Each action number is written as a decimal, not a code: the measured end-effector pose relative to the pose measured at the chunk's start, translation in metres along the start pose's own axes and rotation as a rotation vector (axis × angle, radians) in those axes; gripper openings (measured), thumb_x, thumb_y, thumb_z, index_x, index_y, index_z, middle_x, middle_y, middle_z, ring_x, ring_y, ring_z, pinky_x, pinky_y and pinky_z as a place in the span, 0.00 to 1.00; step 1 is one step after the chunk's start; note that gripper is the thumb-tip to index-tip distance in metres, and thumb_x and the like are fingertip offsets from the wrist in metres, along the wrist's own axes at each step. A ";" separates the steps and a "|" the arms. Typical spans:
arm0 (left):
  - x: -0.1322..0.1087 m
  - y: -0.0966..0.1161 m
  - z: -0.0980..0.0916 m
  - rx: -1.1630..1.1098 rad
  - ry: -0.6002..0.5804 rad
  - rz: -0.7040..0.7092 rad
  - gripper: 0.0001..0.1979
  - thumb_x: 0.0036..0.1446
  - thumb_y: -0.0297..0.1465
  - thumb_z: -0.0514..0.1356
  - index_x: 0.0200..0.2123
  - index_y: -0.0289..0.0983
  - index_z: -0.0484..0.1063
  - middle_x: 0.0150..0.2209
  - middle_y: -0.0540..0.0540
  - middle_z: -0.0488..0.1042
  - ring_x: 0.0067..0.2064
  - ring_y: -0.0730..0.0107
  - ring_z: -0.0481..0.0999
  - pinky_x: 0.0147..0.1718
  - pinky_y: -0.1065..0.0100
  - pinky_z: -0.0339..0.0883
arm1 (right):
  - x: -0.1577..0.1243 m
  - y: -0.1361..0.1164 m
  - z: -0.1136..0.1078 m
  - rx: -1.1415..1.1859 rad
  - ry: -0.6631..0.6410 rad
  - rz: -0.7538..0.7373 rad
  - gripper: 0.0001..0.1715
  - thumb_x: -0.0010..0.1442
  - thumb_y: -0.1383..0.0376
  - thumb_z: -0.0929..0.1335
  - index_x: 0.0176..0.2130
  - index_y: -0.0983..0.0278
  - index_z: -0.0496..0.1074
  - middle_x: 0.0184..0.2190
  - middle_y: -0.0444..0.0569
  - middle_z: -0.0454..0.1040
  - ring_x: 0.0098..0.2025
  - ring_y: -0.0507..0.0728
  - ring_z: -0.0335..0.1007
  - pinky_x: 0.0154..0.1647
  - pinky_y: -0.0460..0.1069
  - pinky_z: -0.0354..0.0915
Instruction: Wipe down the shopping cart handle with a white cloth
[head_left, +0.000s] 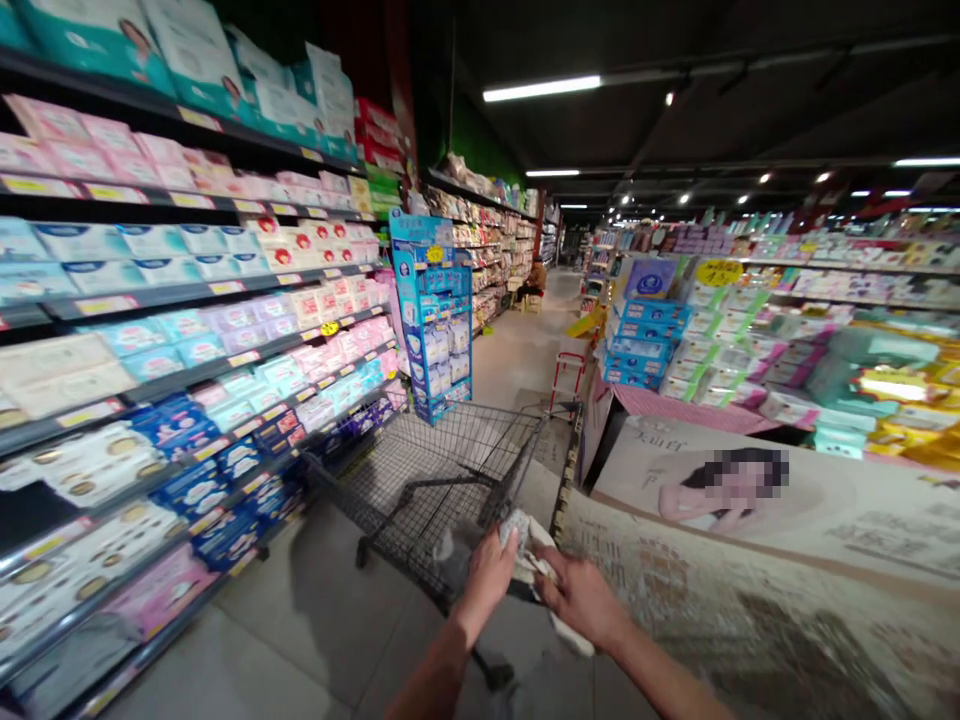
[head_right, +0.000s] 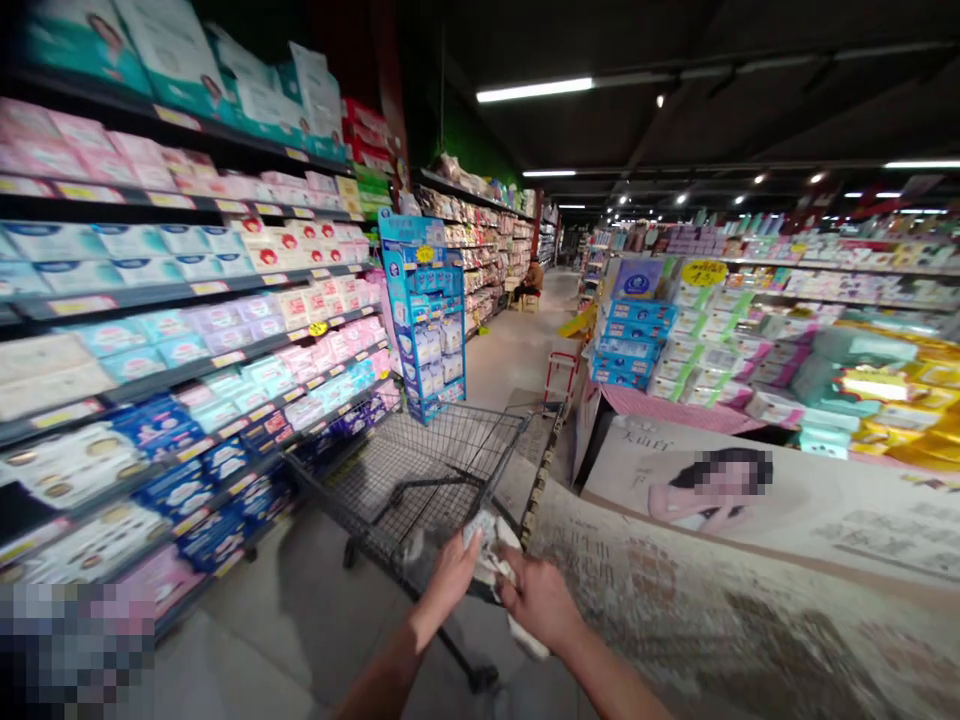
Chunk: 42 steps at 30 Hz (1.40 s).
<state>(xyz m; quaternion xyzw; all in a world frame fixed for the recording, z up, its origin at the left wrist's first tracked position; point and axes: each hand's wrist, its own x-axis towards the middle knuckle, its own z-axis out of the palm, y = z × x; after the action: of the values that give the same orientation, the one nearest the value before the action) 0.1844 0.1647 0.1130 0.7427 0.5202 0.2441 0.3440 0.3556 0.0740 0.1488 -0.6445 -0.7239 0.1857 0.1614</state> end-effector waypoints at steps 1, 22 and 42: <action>-0.006 0.011 0.001 -0.019 0.006 -0.016 0.26 0.71 0.39 0.44 0.58 0.33 0.73 0.57 0.36 0.78 0.60 0.60 0.75 0.61 0.65 0.65 | -0.001 0.001 -0.002 0.070 -0.001 -0.044 0.23 0.65 0.60 0.61 0.56 0.62 0.71 0.40 0.50 0.82 0.41 0.58 0.80 0.43 0.49 0.69; -0.091 -0.061 -0.122 0.578 -0.104 -0.136 0.17 0.70 0.42 0.50 0.52 0.41 0.72 0.52 0.41 0.80 0.53 0.52 0.80 0.46 0.61 0.70 | 0.092 0.105 -0.049 -0.508 0.209 0.073 0.25 0.74 0.57 0.56 0.56 0.65 0.74 0.58 0.63 0.75 0.65 0.66 0.63 0.69 0.69 0.37; -0.027 0.012 -0.062 0.402 -0.076 0.052 0.31 0.61 0.20 0.52 0.67 0.35 0.59 0.70 0.34 0.58 0.70 0.53 0.60 0.66 0.56 0.59 | 0.094 -0.061 0.026 -0.196 -0.164 -0.050 0.25 0.68 0.66 0.62 0.63 0.63 0.68 0.55 0.56 0.78 0.54 0.59 0.74 0.48 0.47 0.65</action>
<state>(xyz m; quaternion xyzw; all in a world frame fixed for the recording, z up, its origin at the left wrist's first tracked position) 0.1376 0.1521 0.1623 0.8182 0.5258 0.1157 0.2017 0.2789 0.1600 0.1546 -0.6218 -0.7651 0.1619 0.0426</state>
